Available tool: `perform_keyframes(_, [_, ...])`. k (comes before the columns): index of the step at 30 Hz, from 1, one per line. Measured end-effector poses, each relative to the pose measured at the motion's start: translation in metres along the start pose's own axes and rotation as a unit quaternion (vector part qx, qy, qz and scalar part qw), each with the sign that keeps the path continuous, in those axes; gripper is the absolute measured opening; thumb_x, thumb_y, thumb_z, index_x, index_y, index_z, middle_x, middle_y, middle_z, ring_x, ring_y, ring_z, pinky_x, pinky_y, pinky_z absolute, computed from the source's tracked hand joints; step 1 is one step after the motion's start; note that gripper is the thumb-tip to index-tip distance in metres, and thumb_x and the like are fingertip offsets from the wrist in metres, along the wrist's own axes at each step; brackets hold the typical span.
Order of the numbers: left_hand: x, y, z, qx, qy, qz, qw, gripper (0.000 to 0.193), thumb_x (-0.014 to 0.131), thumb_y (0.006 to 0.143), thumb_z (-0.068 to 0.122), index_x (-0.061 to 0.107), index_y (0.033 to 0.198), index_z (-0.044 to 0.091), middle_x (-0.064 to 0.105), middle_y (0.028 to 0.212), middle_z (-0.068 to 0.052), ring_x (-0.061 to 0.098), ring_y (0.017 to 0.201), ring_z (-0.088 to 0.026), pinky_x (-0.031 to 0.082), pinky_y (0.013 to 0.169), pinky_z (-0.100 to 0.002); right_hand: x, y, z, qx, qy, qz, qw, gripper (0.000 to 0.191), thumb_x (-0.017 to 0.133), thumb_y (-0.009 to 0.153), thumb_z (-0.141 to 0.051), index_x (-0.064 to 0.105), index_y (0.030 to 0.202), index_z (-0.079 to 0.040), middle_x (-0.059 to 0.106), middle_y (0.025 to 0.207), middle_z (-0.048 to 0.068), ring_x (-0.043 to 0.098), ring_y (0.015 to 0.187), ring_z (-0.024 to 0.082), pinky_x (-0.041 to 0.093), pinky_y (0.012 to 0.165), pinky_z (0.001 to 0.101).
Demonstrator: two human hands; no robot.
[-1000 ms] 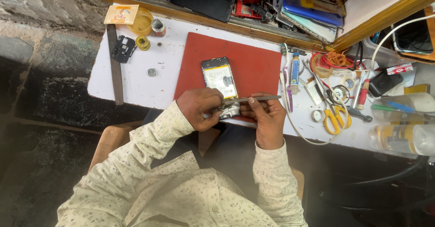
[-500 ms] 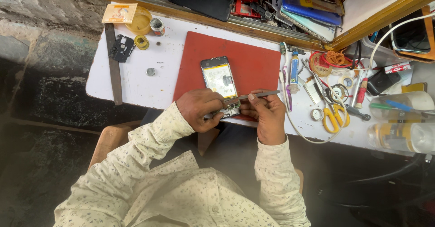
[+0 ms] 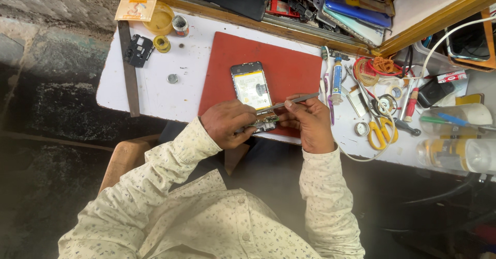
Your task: The person pries open a smartphone on a red mat using a thin metal tool, works on the internal components, then aligns the screen assembly and presses along its edges to close the phone.
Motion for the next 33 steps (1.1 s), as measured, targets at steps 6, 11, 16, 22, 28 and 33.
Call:
perform_keyframes(6, [-0.001, -0.004, 0.003, 0.018, 0.054, 0.012, 0.998, 0.017, 0.077, 0.083, 0.006, 0.062, 0.09, 0.004, 0.066, 0.103, -0.008, 0.065, 0.084, -0.026, 0.053, 0.07, -0.039, 0.004, -0.011, -0.007, -0.034, -0.002, 0.006, 0.999, 0.015, 0.072, 0.094, -0.008, 0.068, 0.106, 0.0, 0.077, 0.093, 0.015, 0.074, 0.073, 0.019, 0.062, 0.068, 0.0313])
perform_keyframes(11, [0.001, -0.01, 0.013, 0.056, 0.124, 0.033, 0.99, 0.016, 0.076, 0.084, 0.003, 0.064, 0.093, 0.004, 0.066, 0.105, -0.009, 0.065, 0.082, -0.023, 0.052, 0.067, -0.037, -0.003, -0.025, -0.012, -0.068, 0.008, 0.041, 0.997, 0.017, 0.073, 0.093, -0.005, 0.068, 0.108, 0.001, 0.076, 0.093, 0.014, 0.074, 0.075, 0.02, 0.062, 0.071, 0.0319])
perform_keyframes(16, [0.003, -0.012, 0.017, 0.076, 0.142, 0.035, 0.986, 0.017, 0.074, 0.08, 0.002, 0.063, 0.093, 0.004, 0.066, 0.106, -0.009, 0.065, 0.083, -0.024, 0.053, 0.068, -0.038, -0.017, -0.037, -0.014, -0.101, 0.021, 0.085, 0.991, 0.016, 0.073, 0.093, -0.003, 0.068, 0.108, 0.001, 0.075, 0.093, 0.013, 0.074, 0.075, 0.022, 0.061, 0.07, 0.0331])
perform_keyframes(22, [0.005, -0.013, 0.013, 0.057, 0.11, 0.025, 0.992, 0.016, 0.073, 0.081, 0.003, 0.064, 0.094, 0.004, 0.065, 0.106, -0.009, 0.065, 0.083, -0.025, 0.054, 0.069, -0.039, -0.027, -0.06, -0.012, -0.152, 0.073, 0.105, 0.98, 0.014, 0.072, 0.095, -0.002, 0.068, 0.108, 0.002, 0.074, 0.093, 0.013, 0.074, 0.077, 0.023, 0.062, 0.075, 0.0347])
perform_keyframes(28, [0.007, -0.013, 0.009, 0.046, 0.078, 0.012, 0.996, 0.017, 0.075, 0.082, 0.004, 0.065, 0.095, 0.004, 0.066, 0.106, -0.01, 0.066, 0.084, -0.026, 0.054, 0.069, -0.039, -0.03, -0.063, -0.007, -0.172, 0.063, 0.153, 0.971, 0.015, 0.072, 0.094, -0.003, 0.067, 0.109, 0.001, 0.074, 0.093, 0.012, 0.073, 0.076, 0.021, 0.062, 0.074, 0.0328])
perform_keyframes(33, [0.007, -0.013, 0.009, 0.045, 0.072, 0.007, 0.996, 0.017, 0.076, 0.082, 0.004, 0.065, 0.095, 0.004, 0.068, 0.106, -0.01, 0.066, 0.085, -0.026, 0.055, 0.069, -0.038, -0.024, -0.048, -0.015, -0.168, -0.009, 0.155, 0.973, 0.015, 0.073, 0.095, -0.005, 0.067, 0.108, 0.0, 0.073, 0.087, 0.011, 0.072, 0.072, 0.018, 0.06, 0.067, 0.0284])
Point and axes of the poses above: each hand's wrist, its own y-axis towards the middle knuckle, its own x-axis out of the palm, z = x × y, the point moved 9 cm from there along y, towards the middle knuckle
